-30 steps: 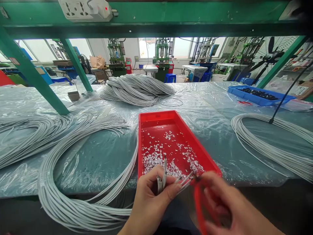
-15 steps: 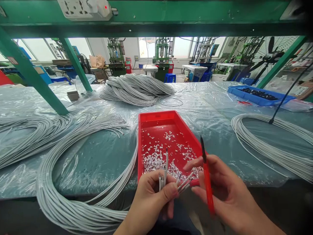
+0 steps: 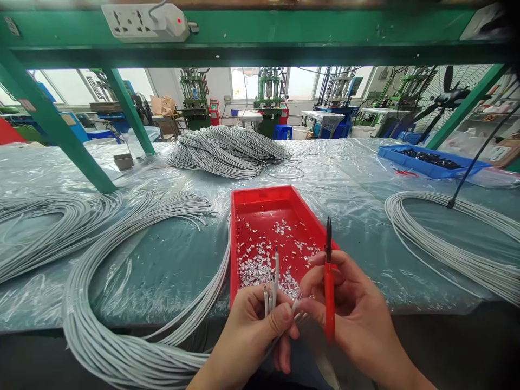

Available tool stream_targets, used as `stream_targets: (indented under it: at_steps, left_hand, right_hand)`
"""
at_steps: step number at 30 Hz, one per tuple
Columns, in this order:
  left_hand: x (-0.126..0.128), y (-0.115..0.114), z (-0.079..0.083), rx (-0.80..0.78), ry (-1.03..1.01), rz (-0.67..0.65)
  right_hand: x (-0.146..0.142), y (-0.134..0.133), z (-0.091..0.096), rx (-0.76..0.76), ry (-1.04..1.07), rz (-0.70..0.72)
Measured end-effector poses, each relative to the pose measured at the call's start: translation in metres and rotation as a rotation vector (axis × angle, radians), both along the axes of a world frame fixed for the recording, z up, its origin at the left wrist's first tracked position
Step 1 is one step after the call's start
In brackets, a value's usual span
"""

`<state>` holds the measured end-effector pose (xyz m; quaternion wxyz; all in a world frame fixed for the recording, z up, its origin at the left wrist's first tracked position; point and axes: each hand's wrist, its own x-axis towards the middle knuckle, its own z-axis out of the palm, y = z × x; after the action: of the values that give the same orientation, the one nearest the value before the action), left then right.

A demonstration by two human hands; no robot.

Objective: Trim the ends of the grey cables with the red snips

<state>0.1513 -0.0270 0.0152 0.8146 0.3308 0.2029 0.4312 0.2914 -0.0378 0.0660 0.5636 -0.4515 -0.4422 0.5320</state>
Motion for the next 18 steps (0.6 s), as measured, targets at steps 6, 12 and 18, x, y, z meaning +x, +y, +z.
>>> stream_targets:
  at_steps: [6,12,18]
  left_hand:
    - [0.002,0.000,0.011,-0.002,0.186,0.085]
    - [-0.001,0.005,0.007,-0.070,0.092,0.103]
    - [-0.003,0.011,0.007,-0.128,-0.028,0.075]
  right_hand:
    - [-0.004,-0.005,-0.004,0.045,-0.110,-0.003]
    - [0.025,0.015,-0.009,0.127,-0.406,0.085]
    - [0.089,0.005,-0.038,0.122,-0.759,0.370]
